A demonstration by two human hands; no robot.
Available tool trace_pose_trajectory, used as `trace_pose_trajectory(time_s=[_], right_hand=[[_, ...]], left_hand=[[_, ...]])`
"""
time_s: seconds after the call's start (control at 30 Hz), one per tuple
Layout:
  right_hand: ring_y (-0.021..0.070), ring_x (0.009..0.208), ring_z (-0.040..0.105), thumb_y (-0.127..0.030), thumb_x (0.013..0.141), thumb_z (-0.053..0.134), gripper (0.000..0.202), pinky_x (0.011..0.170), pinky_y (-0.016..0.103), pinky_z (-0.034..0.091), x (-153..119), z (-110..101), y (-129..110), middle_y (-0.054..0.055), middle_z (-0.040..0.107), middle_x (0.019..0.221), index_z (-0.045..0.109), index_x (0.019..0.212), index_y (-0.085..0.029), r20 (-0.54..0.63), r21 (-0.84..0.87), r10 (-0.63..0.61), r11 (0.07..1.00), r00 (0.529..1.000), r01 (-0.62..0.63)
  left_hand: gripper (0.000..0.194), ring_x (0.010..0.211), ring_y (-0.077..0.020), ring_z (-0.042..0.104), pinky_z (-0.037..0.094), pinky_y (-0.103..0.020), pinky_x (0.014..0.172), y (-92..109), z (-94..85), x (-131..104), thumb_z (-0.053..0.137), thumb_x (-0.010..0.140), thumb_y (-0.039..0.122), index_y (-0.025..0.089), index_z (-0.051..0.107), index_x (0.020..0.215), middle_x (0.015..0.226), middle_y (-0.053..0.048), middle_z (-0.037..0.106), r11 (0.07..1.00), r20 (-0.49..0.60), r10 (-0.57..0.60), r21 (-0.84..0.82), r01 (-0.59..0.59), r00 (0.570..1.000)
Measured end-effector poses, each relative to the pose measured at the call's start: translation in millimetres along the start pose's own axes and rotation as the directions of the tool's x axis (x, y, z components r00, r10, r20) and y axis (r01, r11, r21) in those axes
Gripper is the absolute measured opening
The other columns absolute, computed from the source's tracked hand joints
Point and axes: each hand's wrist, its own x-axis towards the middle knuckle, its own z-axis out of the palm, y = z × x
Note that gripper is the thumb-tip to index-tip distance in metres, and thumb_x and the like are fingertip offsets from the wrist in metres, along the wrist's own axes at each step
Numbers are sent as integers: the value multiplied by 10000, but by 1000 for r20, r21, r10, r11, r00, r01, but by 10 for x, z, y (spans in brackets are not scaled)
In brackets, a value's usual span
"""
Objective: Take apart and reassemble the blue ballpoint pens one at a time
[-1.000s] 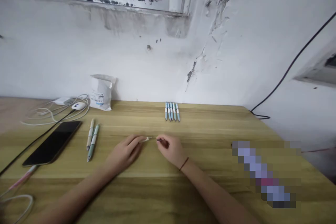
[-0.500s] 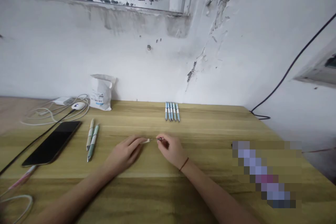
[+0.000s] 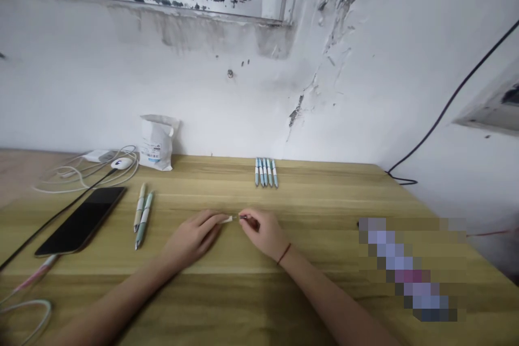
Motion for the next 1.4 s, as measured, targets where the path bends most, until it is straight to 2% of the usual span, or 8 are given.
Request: trace_pose_trajectory(time_s=[0.3, 0.77, 0.9, 1.07, 1.17, 1.27, 1.33, 1.4], right_hand=[[130, 597, 562, -303, 850, 495, 199, 580, 239, 442, -15, 1, -47, 16, 649, 698, 639, 934, -195, 50, 2, 5, 1000, 999, -5], [136, 655, 598, -287, 850, 505, 177, 624, 243, 466, -20, 15, -54, 24, 674, 774, 635, 935, -201, 20, 14, -13, 1000, 1000, 13], [129, 628, 590, -283, 851, 505, 181, 595, 233, 452, -23, 20, -60, 22, 672, 754, 637, 939, -195, 42, 7, -36, 999, 998, 35], [140, 684, 600, -280, 862, 491, 181, 629, 245, 449, -17, 15, -82, 35, 681, 825, 626, 953, -200, 77, 17, -66, 998, 995, 65], [135, 674, 584, -299, 885, 460, 197, 630, 244, 428, -10, 0, -96, 24, 662, 760, 623, 850, -193, 103, -2, -63, 998, 993, 64], [123, 595, 537, -324, 905, 419, 324, 587, 239, 389, -13, -11, -98, 3, 595, 614, 576, 659, -183, 118, -52, -55, 997, 992, 61], [116, 572, 515, -335, 895, 437, 277, 564, 233, 376, -22, -10, -94, -1, 586, 620, 582, 713, -184, 114, -45, -56, 997, 992, 62], [112, 561, 501, -329, 869, 487, 170, 549, 226, 374, -33, -5, -91, -7, 589, 657, 577, 896, -187, 105, -6, -64, 998, 992, 65]], left_hand=[[313, 973, -170, 558, 478, -318, 838, 4, 3, 1, 359, 906, 180, 228, 479, 1191, 1071, -63, 581, 999, -2, 31, -24, -31, 1000], [289, 965, -163, 565, 486, -308, 840, 4, 27, -14, 374, 910, 206, 218, 503, 1169, 1057, -69, 577, 998, -8, 36, -54, -36, 999], [281, 978, -164, 560, 484, -303, 845, 4, 38, -19, 382, 908, 198, 211, 507, 1159, 1076, -70, 573, 998, 5, 38, -60, -37, 999], [287, 988, -161, 561, 483, -298, 851, 4, 38, -32, 402, 898, 192, 226, 513, 1160, 1083, -71, 575, 996, -44, 65, -58, -67, 997], [289, 979, -166, 559, 484, -308, 845, 11, 31, -39, 396, 901, 197, 226, 511, 1163, 1064, -73, 580, 995, -41, 90, -30, -91, 995], [298, 984, -168, 554, 483, -311, 847, 19, 30, -41, 396, 901, 200, 229, 507, 1176, 1071, -74, 576, 994, -32, 101, -29, -102, 994], [301, 981, -165, 556, 484, -306, 846, 23, 31, -38, 393, 901, 199, 231, 509, 1177, 1072, -74, 575, 994, -37, 101, -37, -103, 994], [298, 977, -163, 558, 485, -304, 844, 26, 29, -32, 390, 901, 196, 229, 513, 1171, 1069, -75, 576, 994, -54, 95, -45, -97, 994]])
